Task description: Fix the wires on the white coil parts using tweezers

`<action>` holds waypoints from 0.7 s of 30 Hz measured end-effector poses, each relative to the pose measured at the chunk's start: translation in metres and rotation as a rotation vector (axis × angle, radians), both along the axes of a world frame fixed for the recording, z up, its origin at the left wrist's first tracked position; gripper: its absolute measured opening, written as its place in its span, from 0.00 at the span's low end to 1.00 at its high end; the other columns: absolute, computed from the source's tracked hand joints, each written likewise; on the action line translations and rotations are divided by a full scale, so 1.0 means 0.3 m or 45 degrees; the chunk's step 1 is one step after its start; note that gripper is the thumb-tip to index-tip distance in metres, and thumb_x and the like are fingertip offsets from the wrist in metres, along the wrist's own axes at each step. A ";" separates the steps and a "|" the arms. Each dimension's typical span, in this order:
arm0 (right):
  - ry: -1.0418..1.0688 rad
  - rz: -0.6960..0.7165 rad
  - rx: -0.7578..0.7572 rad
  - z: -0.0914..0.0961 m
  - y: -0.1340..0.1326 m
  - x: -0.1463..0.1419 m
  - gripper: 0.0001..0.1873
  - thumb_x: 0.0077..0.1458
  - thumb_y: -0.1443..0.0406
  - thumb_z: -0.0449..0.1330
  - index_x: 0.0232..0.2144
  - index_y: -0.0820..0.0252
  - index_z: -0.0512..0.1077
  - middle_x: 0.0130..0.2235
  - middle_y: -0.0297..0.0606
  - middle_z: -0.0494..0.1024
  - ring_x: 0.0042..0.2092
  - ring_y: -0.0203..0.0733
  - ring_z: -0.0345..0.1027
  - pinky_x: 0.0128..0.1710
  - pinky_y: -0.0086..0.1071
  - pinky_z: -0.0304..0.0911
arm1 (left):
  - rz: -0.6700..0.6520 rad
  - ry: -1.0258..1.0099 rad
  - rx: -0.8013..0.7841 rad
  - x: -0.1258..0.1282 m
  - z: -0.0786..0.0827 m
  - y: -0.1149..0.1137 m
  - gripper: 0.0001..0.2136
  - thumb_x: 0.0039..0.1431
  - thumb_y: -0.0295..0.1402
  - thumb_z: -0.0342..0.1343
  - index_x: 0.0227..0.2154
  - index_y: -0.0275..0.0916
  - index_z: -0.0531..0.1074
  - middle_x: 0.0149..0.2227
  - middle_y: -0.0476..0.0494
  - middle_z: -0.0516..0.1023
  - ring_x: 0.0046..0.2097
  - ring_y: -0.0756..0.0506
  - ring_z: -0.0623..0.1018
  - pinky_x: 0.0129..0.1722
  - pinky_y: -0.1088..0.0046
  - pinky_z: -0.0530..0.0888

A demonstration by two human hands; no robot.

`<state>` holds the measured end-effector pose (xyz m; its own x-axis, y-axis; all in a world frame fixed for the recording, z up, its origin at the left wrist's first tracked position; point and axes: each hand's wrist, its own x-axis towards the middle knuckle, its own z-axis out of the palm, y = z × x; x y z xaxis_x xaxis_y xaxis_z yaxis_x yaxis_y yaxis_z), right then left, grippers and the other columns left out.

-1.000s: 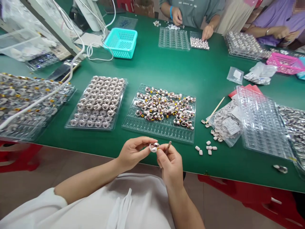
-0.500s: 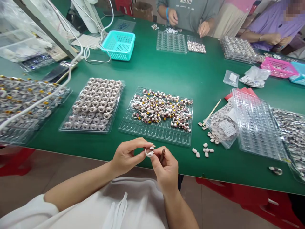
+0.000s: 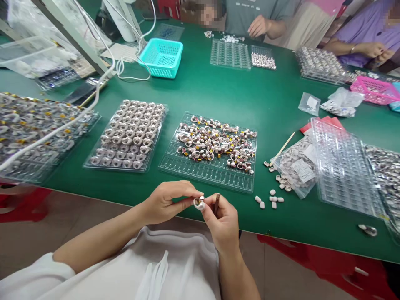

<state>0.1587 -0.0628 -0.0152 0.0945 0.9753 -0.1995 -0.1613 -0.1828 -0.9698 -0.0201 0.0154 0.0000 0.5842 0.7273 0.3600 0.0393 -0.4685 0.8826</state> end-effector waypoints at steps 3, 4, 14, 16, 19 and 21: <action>0.013 -0.012 0.003 -0.005 -0.005 -0.004 0.08 0.58 0.60 0.66 0.30 0.58 0.74 0.27 0.30 0.68 0.27 0.31 0.56 0.25 0.26 0.54 | -0.011 -0.034 0.000 0.003 0.002 -0.007 0.11 0.63 0.24 0.57 0.46 0.37 0.79 0.36 0.39 0.85 0.36 0.47 0.82 0.37 0.74 0.77; 0.019 -0.018 0.002 -0.004 -0.006 -0.006 0.08 0.58 0.61 0.66 0.30 0.58 0.73 0.27 0.30 0.68 0.28 0.31 0.57 0.25 0.26 0.55 | -0.020 -0.044 -0.014 0.004 0.002 -0.010 0.11 0.63 0.24 0.57 0.46 0.37 0.79 0.36 0.38 0.85 0.36 0.47 0.82 0.37 0.73 0.77; -0.052 0.044 0.118 0.001 -0.021 -0.001 0.05 0.59 0.64 0.65 0.36 0.56 0.71 0.33 0.31 0.70 0.31 0.32 0.63 0.28 0.26 0.61 | -0.085 0.082 -0.433 -0.006 0.048 -0.008 0.08 0.62 0.29 0.58 0.41 0.35 0.81 0.34 0.40 0.84 0.34 0.48 0.80 0.35 0.76 0.75; -0.155 0.067 0.180 -0.004 -0.024 0.008 0.04 0.59 0.65 0.64 0.38 0.55 0.72 0.35 0.33 0.72 0.33 0.34 0.65 0.29 0.27 0.63 | -0.096 0.151 -0.427 -0.012 0.064 -0.001 0.09 0.62 0.28 0.58 0.41 0.35 0.82 0.34 0.41 0.84 0.34 0.48 0.80 0.35 0.76 0.74; -0.324 0.037 0.320 -0.012 -0.025 0.014 0.06 0.60 0.68 0.63 0.40 0.54 0.73 0.37 0.34 0.73 0.34 0.35 0.68 0.28 0.27 0.64 | -0.112 0.189 -0.420 -0.016 0.075 0.002 0.10 0.61 0.28 0.58 0.43 0.35 0.81 0.34 0.41 0.84 0.35 0.48 0.80 0.36 0.75 0.74; -0.443 -0.001 0.461 -0.012 -0.022 0.010 0.10 0.59 0.72 0.62 0.42 0.53 0.74 0.37 0.35 0.74 0.34 0.35 0.70 0.28 0.27 0.65 | -0.086 0.191 -0.487 -0.014 0.071 -0.003 0.11 0.61 0.29 0.58 0.44 0.33 0.81 0.35 0.40 0.84 0.36 0.47 0.80 0.37 0.74 0.75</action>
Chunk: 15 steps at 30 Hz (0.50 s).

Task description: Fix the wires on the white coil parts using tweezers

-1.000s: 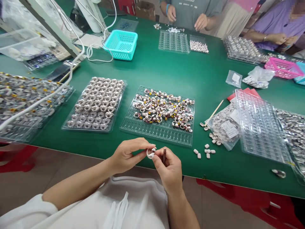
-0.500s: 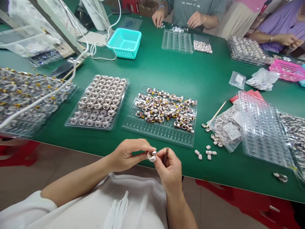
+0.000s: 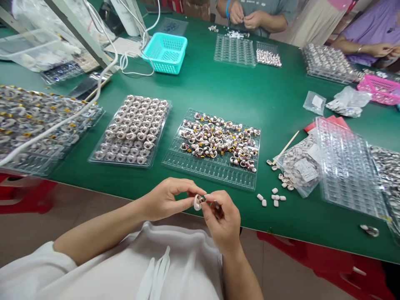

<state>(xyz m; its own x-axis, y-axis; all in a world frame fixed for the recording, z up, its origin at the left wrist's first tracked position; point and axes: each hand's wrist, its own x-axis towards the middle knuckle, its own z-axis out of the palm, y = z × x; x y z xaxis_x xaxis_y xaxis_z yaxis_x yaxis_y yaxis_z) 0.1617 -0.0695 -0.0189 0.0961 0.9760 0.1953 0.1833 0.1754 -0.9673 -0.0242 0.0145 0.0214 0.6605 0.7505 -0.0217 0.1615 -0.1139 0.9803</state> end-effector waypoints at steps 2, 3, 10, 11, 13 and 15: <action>-0.130 -0.032 0.156 0.001 0.003 -0.007 0.16 0.58 0.75 0.62 0.45 0.51 0.75 0.38 0.35 0.75 0.35 0.35 0.71 0.28 0.27 0.65 | 0.058 0.000 -0.121 0.006 -0.008 -0.008 0.12 0.60 0.31 0.58 0.43 0.32 0.80 0.35 0.39 0.84 0.36 0.46 0.81 0.37 0.73 0.76; -0.197 -0.048 0.232 0.001 0.004 -0.011 0.19 0.58 0.76 0.62 0.47 0.51 0.76 0.39 0.36 0.76 0.36 0.35 0.71 0.28 0.27 0.66 | 0.086 -0.010 -0.192 0.010 -0.013 -0.012 0.11 0.60 0.32 0.59 0.42 0.31 0.80 0.35 0.39 0.84 0.36 0.46 0.81 0.37 0.73 0.76; -0.475 -0.114 0.531 -0.029 0.001 -0.004 0.26 0.57 0.78 0.60 0.53 0.48 0.75 0.38 0.37 0.77 0.30 0.33 0.70 0.25 0.27 0.68 | 0.197 -0.162 -0.582 0.025 -0.032 -0.039 0.11 0.57 0.35 0.62 0.39 0.32 0.80 0.31 0.42 0.82 0.33 0.48 0.78 0.34 0.74 0.74; -0.493 -0.125 0.552 -0.035 0.001 -0.001 0.25 0.57 0.78 0.60 0.52 0.48 0.75 0.37 0.37 0.77 0.29 0.33 0.70 0.25 0.27 0.69 | 0.204 -0.182 -0.606 0.025 -0.033 -0.042 0.11 0.57 0.34 0.63 0.39 0.32 0.80 0.31 0.42 0.82 0.32 0.48 0.78 0.34 0.74 0.74; -0.534 -0.149 0.596 -0.043 0.000 0.002 0.23 0.58 0.76 0.60 0.52 0.49 0.75 0.36 0.36 0.78 0.29 0.34 0.71 0.26 0.29 0.70 | 0.213 -0.196 -0.620 0.026 -0.035 -0.047 0.11 0.57 0.34 0.63 0.39 0.32 0.80 0.32 0.42 0.83 0.32 0.49 0.78 0.34 0.75 0.74; -0.569 -0.170 0.636 -0.043 0.002 0.001 0.21 0.58 0.75 0.61 0.50 0.50 0.75 0.35 0.36 0.78 0.30 0.36 0.73 0.28 0.31 0.72 | 0.208 -0.184 -0.595 0.025 -0.037 -0.049 0.11 0.57 0.34 0.62 0.39 0.32 0.80 0.33 0.41 0.83 0.33 0.48 0.79 0.35 0.74 0.75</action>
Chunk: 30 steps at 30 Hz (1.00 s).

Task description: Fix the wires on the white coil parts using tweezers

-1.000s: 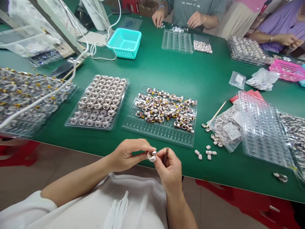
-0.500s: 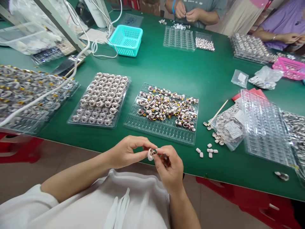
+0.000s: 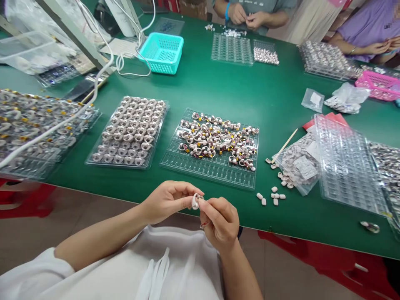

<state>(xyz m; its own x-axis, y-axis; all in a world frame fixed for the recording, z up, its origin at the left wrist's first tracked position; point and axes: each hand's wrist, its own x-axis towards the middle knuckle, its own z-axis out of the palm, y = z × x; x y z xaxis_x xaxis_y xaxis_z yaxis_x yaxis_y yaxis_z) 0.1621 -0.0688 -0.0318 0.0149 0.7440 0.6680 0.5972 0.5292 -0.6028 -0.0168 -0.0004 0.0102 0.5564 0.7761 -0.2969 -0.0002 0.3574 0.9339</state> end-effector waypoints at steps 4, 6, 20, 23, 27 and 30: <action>-0.014 -0.044 0.015 0.011 0.007 -0.008 0.18 0.57 0.76 0.62 0.46 0.52 0.75 0.34 0.35 0.78 0.31 0.36 0.74 0.30 0.31 0.73 | -0.022 0.100 0.178 -0.005 -0.001 0.004 0.12 0.58 0.35 0.61 0.40 0.32 0.81 0.36 0.38 0.84 0.36 0.46 0.80 0.36 0.72 0.77; -0.010 -0.040 0.001 0.016 0.010 -0.011 0.17 0.57 0.76 0.62 0.45 0.53 0.74 0.33 0.35 0.78 0.32 0.37 0.74 0.31 0.31 0.73 | -0.039 0.149 0.274 -0.009 0.000 0.008 0.12 0.59 0.35 0.61 0.40 0.33 0.82 0.37 0.38 0.83 0.36 0.45 0.81 0.37 0.72 0.77; 0.172 -0.131 -0.195 0.026 -0.001 -0.046 0.09 0.58 0.72 0.60 0.40 0.54 0.71 0.35 0.35 0.73 0.30 0.35 0.68 0.23 0.27 0.64 | -0.092 0.066 0.554 -0.006 -0.014 0.016 0.10 0.61 0.31 0.61 0.43 0.35 0.81 0.37 0.39 0.83 0.36 0.47 0.80 0.37 0.74 0.77; 0.234 -0.184 -0.220 0.022 -0.005 -0.065 0.07 0.59 0.71 0.60 0.39 0.54 0.71 0.34 0.35 0.72 0.31 0.36 0.68 0.23 0.28 0.63 | -0.045 0.084 0.625 0.006 -0.014 0.008 0.07 0.62 0.29 0.60 0.40 0.35 0.81 0.37 0.38 0.83 0.36 0.47 0.81 0.38 0.74 0.77; 0.301 -0.234 -0.270 0.028 -0.010 -0.085 0.05 0.60 0.70 0.58 0.38 0.55 0.70 0.34 0.35 0.71 0.33 0.37 0.67 0.25 0.29 0.63 | 0.028 0.091 0.849 0.018 -0.019 -0.005 0.07 0.63 0.27 0.58 0.41 0.34 0.80 0.36 0.38 0.84 0.37 0.46 0.81 0.39 0.73 0.77; 0.330 -0.215 -0.314 0.045 -0.011 -0.088 0.05 0.59 0.71 0.58 0.37 0.56 0.70 0.34 0.35 0.72 0.33 0.36 0.67 0.25 0.28 0.63 | 0.074 0.092 0.938 0.021 -0.019 -0.012 0.08 0.63 0.26 0.57 0.42 0.35 0.79 0.35 0.38 0.84 0.36 0.46 0.81 0.38 0.73 0.77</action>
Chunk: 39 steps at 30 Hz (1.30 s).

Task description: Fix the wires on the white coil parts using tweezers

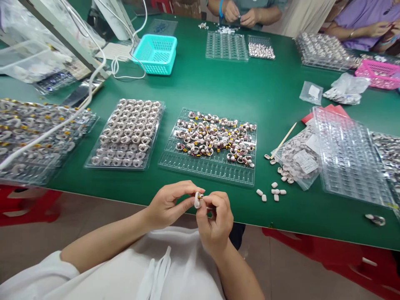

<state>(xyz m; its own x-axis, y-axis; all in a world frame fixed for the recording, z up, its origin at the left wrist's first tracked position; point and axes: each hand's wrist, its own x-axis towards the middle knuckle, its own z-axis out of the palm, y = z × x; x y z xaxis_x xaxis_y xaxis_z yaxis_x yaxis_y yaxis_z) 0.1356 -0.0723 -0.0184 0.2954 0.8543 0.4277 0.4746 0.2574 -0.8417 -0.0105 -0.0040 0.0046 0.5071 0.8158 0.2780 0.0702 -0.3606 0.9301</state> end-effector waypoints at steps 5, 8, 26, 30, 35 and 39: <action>0.105 0.102 -0.096 0.028 0.005 0.006 0.06 0.59 0.72 0.58 0.36 0.56 0.69 0.32 0.33 0.72 0.30 0.34 0.66 0.24 0.27 0.62 | 0.013 -0.037 -0.011 -0.001 0.014 0.002 0.08 0.64 0.27 0.56 0.42 0.36 0.79 0.35 0.38 0.83 0.37 0.46 0.81 0.39 0.71 0.78; 0.132 0.104 -0.100 0.031 0.009 0.007 0.05 0.59 0.72 0.58 0.35 0.56 0.69 0.31 0.32 0.71 0.29 0.33 0.65 0.24 0.26 0.62 | 0.034 -0.042 -0.039 0.000 0.019 0.001 0.08 0.63 0.28 0.57 0.41 0.36 0.80 0.35 0.38 0.83 0.37 0.46 0.81 0.38 0.71 0.78; -0.329 0.077 0.313 -0.073 -0.015 0.048 0.27 0.60 0.74 0.58 0.58 0.47 0.70 0.37 0.39 0.80 0.35 0.41 0.78 0.33 0.36 0.77 | 0.091 -0.094 -0.695 0.026 0.046 -0.013 0.15 0.59 0.42 0.63 0.37 0.33 0.81 0.40 0.36 0.83 0.36 0.45 0.82 0.36 0.72 0.81; -0.274 0.070 0.303 -0.078 -0.018 0.043 0.25 0.60 0.74 0.57 0.57 0.47 0.71 0.37 0.38 0.80 0.31 0.37 0.75 0.26 0.31 0.74 | 0.091 -0.083 -0.575 0.024 0.036 -0.012 0.11 0.62 0.37 0.61 0.37 0.33 0.81 0.39 0.37 0.82 0.37 0.46 0.82 0.35 0.75 0.80; -0.230 0.089 0.298 -0.057 -0.012 0.032 0.23 0.60 0.74 0.59 0.54 0.50 0.72 0.35 0.37 0.80 0.32 0.37 0.76 0.29 0.30 0.74 | 0.091 0.045 -0.316 0.019 0.037 -0.011 0.08 0.63 0.31 0.56 0.37 0.34 0.79 0.37 0.39 0.82 0.36 0.48 0.81 0.34 0.78 0.78; -0.153 0.195 0.277 -0.023 -0.009 0.036 0.18 0.60 0.73 0.60 0.51 0.54 0.73 0.35 0.38 0.80 0.35 0.36 0.76 0.33 0.29 0.75 | 0.090 0.225 -0.189 0.014 0.047 -0.006 0.06 0.62 0.30 0.56 0.37 0.36 0.78 0.36 0.42 0.82 0.36 0.47 0.81 0.36 0.78 0.77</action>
<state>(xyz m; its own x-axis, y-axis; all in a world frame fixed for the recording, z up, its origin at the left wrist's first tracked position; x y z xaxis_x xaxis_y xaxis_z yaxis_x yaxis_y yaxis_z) 0.1464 -0.0749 -0.0252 0.1062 0.7692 0.6301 0.5095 0.5021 -0.6988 -0.0064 -0.0057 0.0187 0.4778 0.8761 0.0643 0.2567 -0.2092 0.9436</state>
